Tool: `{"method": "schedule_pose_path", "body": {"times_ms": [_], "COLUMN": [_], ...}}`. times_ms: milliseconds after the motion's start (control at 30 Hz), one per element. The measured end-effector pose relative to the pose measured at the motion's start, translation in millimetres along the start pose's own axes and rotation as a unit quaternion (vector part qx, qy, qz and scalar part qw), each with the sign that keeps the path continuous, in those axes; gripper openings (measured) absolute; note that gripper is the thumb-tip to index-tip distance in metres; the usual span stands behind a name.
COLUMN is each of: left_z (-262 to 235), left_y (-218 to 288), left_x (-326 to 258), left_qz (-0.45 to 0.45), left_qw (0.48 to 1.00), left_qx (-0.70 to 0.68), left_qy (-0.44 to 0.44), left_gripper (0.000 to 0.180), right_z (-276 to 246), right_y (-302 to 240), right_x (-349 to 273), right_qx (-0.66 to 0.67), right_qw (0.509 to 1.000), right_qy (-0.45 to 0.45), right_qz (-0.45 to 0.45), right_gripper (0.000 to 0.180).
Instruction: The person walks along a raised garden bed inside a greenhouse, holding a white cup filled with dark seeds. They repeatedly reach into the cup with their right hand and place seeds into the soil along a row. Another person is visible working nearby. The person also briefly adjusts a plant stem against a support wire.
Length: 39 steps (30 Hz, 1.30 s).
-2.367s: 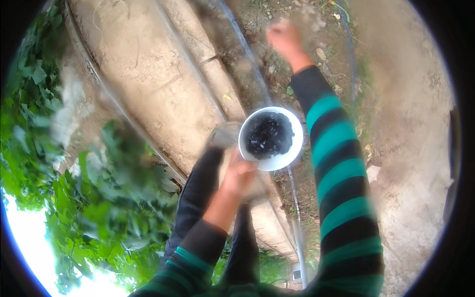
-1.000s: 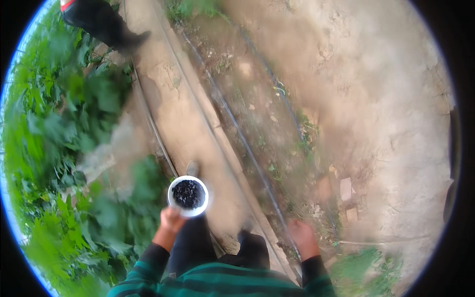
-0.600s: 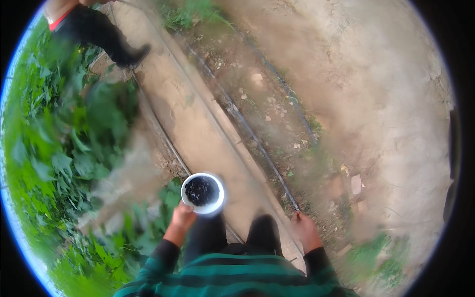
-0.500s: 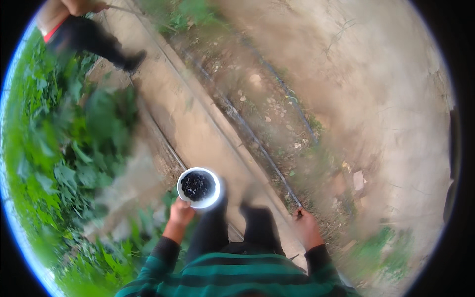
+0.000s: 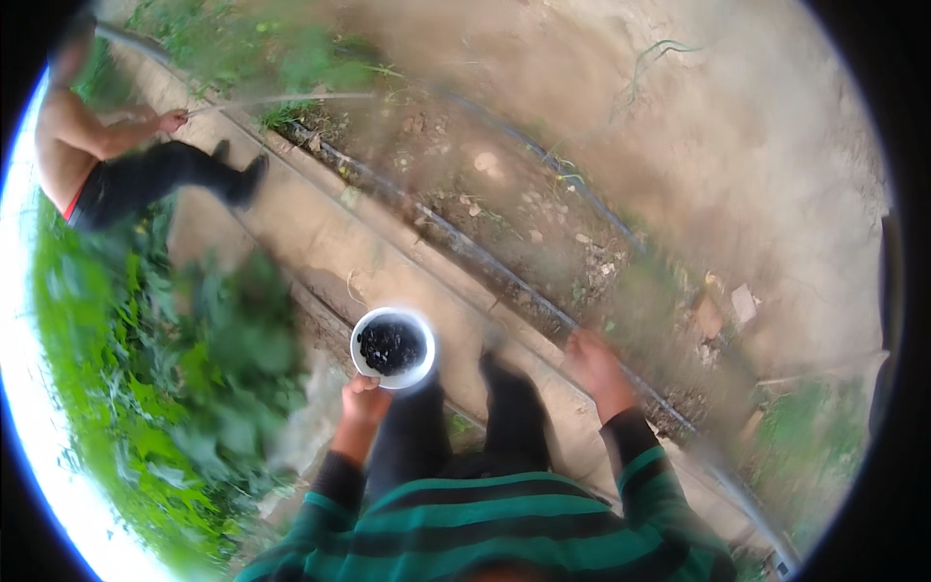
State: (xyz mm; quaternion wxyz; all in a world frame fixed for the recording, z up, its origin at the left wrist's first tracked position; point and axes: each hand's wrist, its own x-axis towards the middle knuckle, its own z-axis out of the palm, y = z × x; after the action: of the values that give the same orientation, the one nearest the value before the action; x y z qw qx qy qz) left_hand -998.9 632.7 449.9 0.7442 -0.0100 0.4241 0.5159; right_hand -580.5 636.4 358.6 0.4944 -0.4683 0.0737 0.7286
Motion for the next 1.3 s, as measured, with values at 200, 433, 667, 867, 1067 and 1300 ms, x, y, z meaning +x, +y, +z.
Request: {"method": "schedule_pose_path", "body": {"times_ms": [200,433,667,867,1067,1300], "left_z": [10,-17,-86,-169,-184,-200], "left_y": [38,70,52,16,-18,-26], "left_x": [95,251,358,392,390,389], "left_qz": [-0.113,-0.219,-0.243,-0.218,-0.259,-0.304], "left_qw": [0.993,0.967,0.955,0.966,0.951,0.934], "left_qx": [0.027,0.094,0.143,0.129,0.166,0.188], "left_qy": [-0.033,-0.090,-0.089,-0.053,-0.007,0.016], "left_gripper": [0.076,0.081,0.077,0.078,0.086,0.084], "right_z": [20,27,-6,-98,-182,-264], "right_y": [16,77,160,215,212,228], "right_x": [53,141,273,388,471,555], "right_qx": [-0.010,-0.126,0.063,-0.365,-0.279,-0.578], "right_qw": [1.000,0.973,0.974,0.881,0.880,0.716], "right_qy": [0.015,0.128,0.211,0.272,0.382,0.392], "right_qz": [-0.005,-0.146,-0.045,-0.125,-0.032,-0.025], "right_gripper": [0.014,0.017,0.020,0.019,0.023,0.040]}}
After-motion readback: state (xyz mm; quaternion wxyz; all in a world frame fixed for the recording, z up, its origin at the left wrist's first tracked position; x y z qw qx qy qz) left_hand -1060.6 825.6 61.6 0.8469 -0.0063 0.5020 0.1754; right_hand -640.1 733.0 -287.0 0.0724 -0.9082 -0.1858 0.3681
